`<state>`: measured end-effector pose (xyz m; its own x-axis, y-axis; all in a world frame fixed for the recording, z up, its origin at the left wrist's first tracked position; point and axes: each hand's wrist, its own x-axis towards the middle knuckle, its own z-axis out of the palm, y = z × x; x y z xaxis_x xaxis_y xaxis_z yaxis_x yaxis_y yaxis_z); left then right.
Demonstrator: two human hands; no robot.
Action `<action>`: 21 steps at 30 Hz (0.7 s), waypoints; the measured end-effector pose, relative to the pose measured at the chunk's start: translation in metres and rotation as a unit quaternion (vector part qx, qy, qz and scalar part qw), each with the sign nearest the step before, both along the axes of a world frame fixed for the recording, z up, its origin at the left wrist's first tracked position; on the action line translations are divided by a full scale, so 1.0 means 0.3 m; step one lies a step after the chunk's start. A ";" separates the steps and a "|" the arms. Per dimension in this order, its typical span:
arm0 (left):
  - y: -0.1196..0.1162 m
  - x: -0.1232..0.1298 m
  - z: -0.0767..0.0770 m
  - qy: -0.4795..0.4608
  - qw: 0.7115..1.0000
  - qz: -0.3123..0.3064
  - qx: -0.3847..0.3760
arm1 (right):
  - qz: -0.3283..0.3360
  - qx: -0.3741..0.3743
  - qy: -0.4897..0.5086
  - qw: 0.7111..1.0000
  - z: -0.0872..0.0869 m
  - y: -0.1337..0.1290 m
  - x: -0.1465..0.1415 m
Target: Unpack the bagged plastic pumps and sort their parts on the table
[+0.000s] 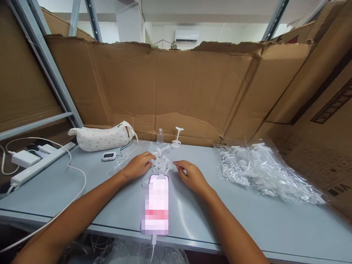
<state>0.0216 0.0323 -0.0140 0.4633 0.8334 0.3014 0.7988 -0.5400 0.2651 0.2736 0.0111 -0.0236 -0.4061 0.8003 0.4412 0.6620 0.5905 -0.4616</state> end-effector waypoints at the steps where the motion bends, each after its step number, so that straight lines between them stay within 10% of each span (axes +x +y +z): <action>1: 0.004 0.000 -0.003 -0.004 1.000 0.001 -0.002 | 0.001 0.002 0.002 1.000 0.001 -0.001 0.000; 14: 0.034 -0.001 -0.028 -0.029 0.999 0.016 0.008 | -0.018 0.001 -0.013 1.000 0.007 -0.007 -0.001; 21: -0.012 0.003 0.006 -0.029 0.999 0.022 0.002 | -0.211 0.046 -0.044 0.975 0.043 0.018 0.075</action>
<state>0.0225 0.0286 -0.0121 0.4083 0.8509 0.3305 0.8053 -0.5062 0.3085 0.2962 0.0166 -0.0108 -0.0882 0.8634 0.4968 0.8899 0.2923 -0.3501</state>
